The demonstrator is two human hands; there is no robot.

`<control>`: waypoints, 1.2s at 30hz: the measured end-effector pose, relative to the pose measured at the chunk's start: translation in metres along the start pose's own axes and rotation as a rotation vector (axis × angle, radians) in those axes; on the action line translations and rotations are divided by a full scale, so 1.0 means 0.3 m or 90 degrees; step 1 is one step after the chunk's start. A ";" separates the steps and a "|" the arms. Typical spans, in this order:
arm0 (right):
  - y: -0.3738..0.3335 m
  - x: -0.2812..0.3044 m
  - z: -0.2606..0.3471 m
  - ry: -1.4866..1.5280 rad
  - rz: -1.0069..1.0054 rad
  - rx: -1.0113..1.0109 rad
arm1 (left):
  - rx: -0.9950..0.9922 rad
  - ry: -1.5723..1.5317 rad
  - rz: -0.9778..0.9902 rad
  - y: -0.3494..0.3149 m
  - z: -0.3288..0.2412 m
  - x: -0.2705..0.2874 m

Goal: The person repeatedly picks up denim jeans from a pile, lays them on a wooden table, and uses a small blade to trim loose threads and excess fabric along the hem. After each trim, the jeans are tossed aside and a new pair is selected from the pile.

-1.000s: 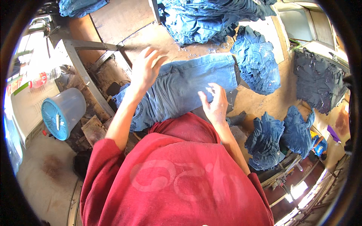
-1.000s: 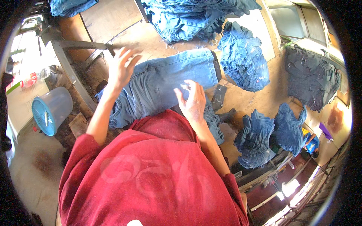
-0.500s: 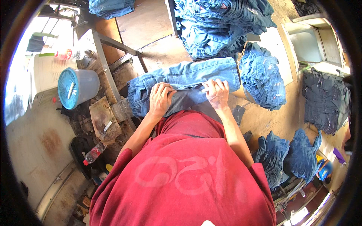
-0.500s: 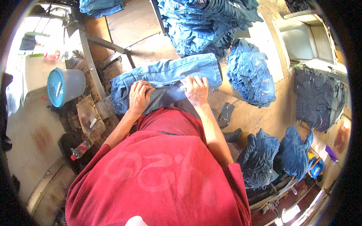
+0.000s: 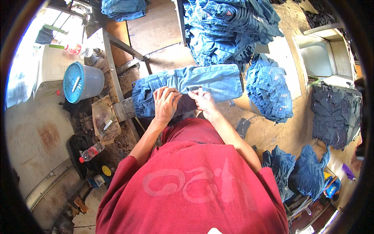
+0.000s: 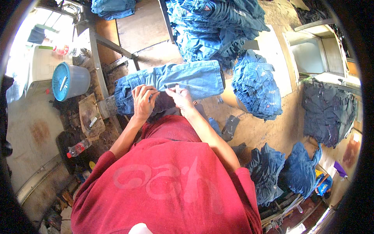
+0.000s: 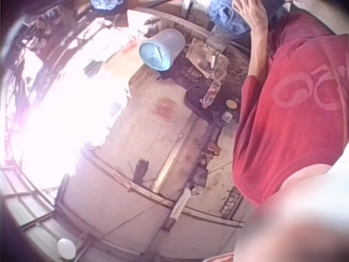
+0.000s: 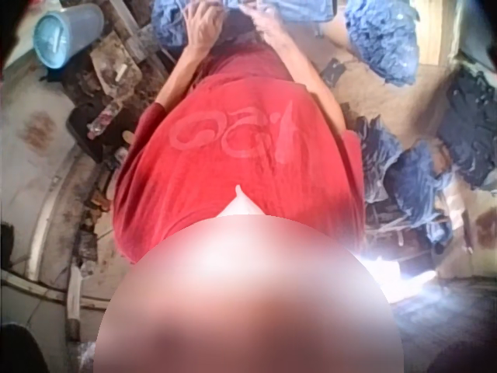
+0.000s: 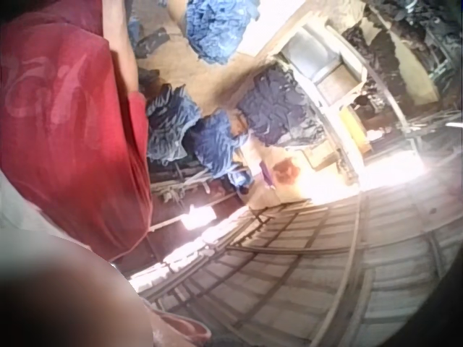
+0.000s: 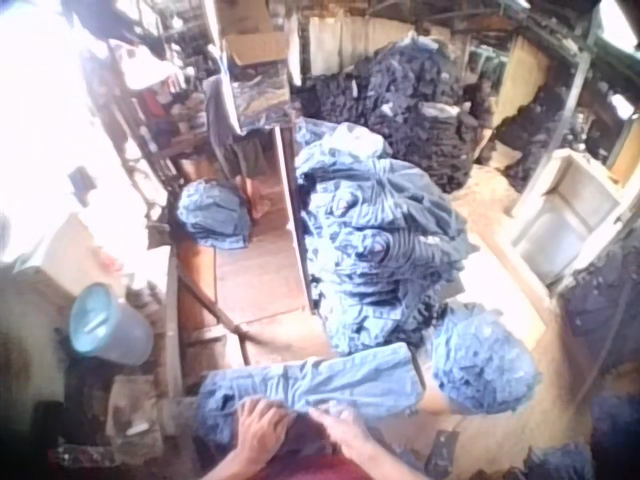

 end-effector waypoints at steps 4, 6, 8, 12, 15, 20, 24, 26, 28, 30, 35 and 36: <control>0.016 0.045 -0.023 0.115 -0.059 -0.048 | 0.005 -0.023 0.002 -0.010 0.011 -0.004; 0.012 0.056 -0.037 0.180 -0.037 -0.069 | 0.023 -0.040 0.018 -0.015 0.029 0.002; 0.009 0.059 -0.045 0.190 -0.020 -0.088 | 0.045 -0.063 0.028 -0.013 0.049 0.012; -0.005 0.064 -0.036 0.118 -0.009 -0.029 | 0.051 -0.068 0.067 0.013 0.048 0.024; -0.018 0.067 -0.006 -0.009 0.015 0.076 | -0.043 -0.127 0.135 0.041 0.012 0.014; -0.021 0.056 0.006 -0.098 0.036 0.088 | -0.140 -0.100 0.268 0.077 0.012 -0.024; -0.007 0.046 -0.010 -0.176 0.046 0.175 | -0.120 -0.204 0.228 0.080 0.045 -0.025; 0.006 0.049 -0.029 -0.183 0.053 0.161 | -0.123 -0.214 0.215 0.080 0.052 -0.021; 0.023 0.050 -0.048 -0.205 0.036 0.170 | -0.122 -0.221 0.214 0.082 0.052 -0.018; 0.047 0.044 -0.065 -0.236 0.005 0.198 | -0.126 -0.220 0.225 0.087 0.048 -0.019; 0.102 0.042 -0.105 -0.110 -0.023 0.200 | -0.135 -0.205 0.246 0.080 0.052 -0.010; 0.109 0.042 -0.112 -0.077 -0.008 0.187 | -0.131 -0.211 0.252 0.077 0.056 -0.007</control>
Point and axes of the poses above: each hand's wrist, its own y-axis towards the middle knuckle, its own x-axis out of the back of the hand, z = x × y, the point moved 2 cm from there along y, towards the middle knuckle, and after that the axes turned 11 degrees about -x, right-handed, at the moved point
